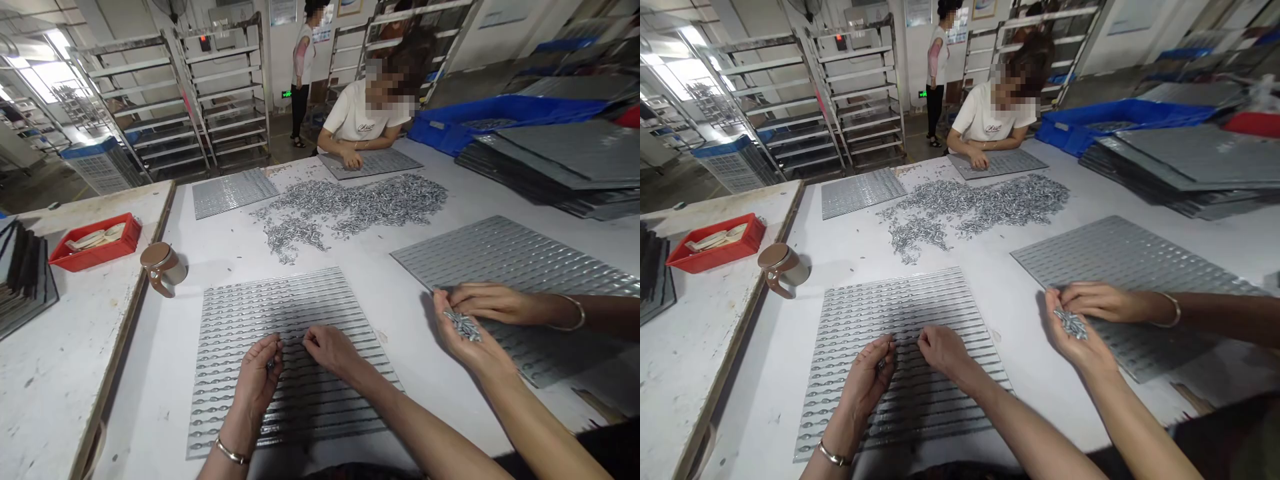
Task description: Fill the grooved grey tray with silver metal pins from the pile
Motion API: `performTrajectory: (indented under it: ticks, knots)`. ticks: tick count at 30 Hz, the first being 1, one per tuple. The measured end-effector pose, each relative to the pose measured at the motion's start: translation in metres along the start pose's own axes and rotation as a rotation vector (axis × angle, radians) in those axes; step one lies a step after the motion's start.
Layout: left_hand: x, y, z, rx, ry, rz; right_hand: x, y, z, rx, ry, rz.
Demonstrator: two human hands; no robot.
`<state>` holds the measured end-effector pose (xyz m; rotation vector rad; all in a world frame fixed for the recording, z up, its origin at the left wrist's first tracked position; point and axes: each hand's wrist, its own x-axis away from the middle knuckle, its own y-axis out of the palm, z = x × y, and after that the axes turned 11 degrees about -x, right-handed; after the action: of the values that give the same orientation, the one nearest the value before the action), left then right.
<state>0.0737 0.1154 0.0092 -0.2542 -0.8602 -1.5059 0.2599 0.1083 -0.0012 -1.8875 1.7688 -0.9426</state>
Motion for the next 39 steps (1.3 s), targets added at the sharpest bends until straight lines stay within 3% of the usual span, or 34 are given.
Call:
performTrajectory:
  ticks: [5,11,16,22,27,33,35,39]
  knots:
    - [0.006,0.009,-0.005,-0.067,0.012,-0.112,-0.001,-0.008,-0.009,0.002,0.046,-0.007]
    - [0.017,0.022,-0.017,-0.111,0.003,-0.173,0.035,-0.015,-0.019,-0.469,-0.229,0.026]
    - [0.018,0.029,-0.023,-0.095,-0.013,-0.175,0.048,-0.022,-0.016,-0.585,-0.143,0.025]
    - [0.011,0.016,-0.007,-0.045,-0.005,-0.020,0.027,-0.008,0.002,-0.309,-0.044,0.064]
    - [0.010,0.007,-0.006,-0.051,0.022,-0.017,0.018,0.008,0.000,-0.090,0.024,0.040]
    - [0.015,0.012,-0.008,-0.099,-0.001,-0.105,0.017,0.003,-0.009,0.021,0.107,0.032]
    - [0.016,0.014,-0.008,-0.100,-0.025,-0.113,0.022,-0.002,-0.011,-0.101,0.050,0.064]
    - [0.021,0.017,-0.010,-0.110,-0.055,-0.138,0.040,-0.012,-0.016,-0.401,-0.229,0.114]
